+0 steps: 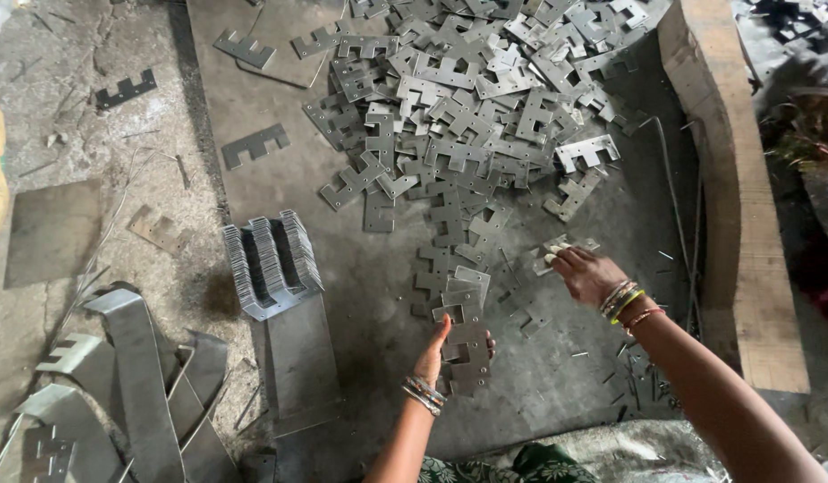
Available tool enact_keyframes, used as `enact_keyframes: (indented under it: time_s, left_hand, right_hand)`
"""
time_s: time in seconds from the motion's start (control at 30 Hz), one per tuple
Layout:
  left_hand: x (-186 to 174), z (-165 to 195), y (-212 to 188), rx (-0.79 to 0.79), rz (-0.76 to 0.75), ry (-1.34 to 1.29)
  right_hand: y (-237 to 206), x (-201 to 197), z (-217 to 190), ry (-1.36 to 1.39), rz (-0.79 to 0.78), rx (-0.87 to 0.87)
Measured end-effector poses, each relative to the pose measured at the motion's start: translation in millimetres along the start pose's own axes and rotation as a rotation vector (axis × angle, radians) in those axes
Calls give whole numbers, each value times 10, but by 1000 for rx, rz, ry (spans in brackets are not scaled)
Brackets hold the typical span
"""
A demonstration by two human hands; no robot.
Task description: The person sits on the floor and repeatedly picks up small metal brackets from a large pile, aligns them, and stacks them into neat columns. The person occasionally uses a metal rod to sweep and organize the remaining pieces.
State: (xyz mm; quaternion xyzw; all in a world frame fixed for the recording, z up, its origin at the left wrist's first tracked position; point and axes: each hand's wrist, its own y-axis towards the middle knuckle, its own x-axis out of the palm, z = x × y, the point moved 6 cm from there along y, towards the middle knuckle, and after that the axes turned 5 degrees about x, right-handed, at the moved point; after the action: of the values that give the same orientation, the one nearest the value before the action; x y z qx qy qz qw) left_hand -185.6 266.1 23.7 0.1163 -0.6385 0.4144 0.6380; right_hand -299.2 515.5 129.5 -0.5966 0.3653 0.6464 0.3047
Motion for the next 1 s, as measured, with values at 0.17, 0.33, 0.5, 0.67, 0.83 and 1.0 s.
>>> enact_keyframes:
  time_s: [0.17, 0.33, 0.5, 0.67, 0.83, 1.0]
  left_hand:
    - [77, 117, -12, 97, 116, 270]
    - [26, 145, 61, 186, 96, 216]
    - [-160, 138, 56, 166, 110, 245]
    - [-278, 125, 16, 184, 121, 233]
    - [-258, 128, 55, 200, 29, 280]
    - [-311, 127, 41, 189, 163, 159]
  right_hand:
    - [38, -149, 109, 277, -72, 510]
    - [81, -44, -112, 593, -232, 548]
    - [61, 103, -33, -21, -112, 357]
    - [-179, 389, 170, 147, -409, 605]
    - [-157, 350, -220, 866, -419, 660]
    - [-49, 342, -470, 325, -377, 751]
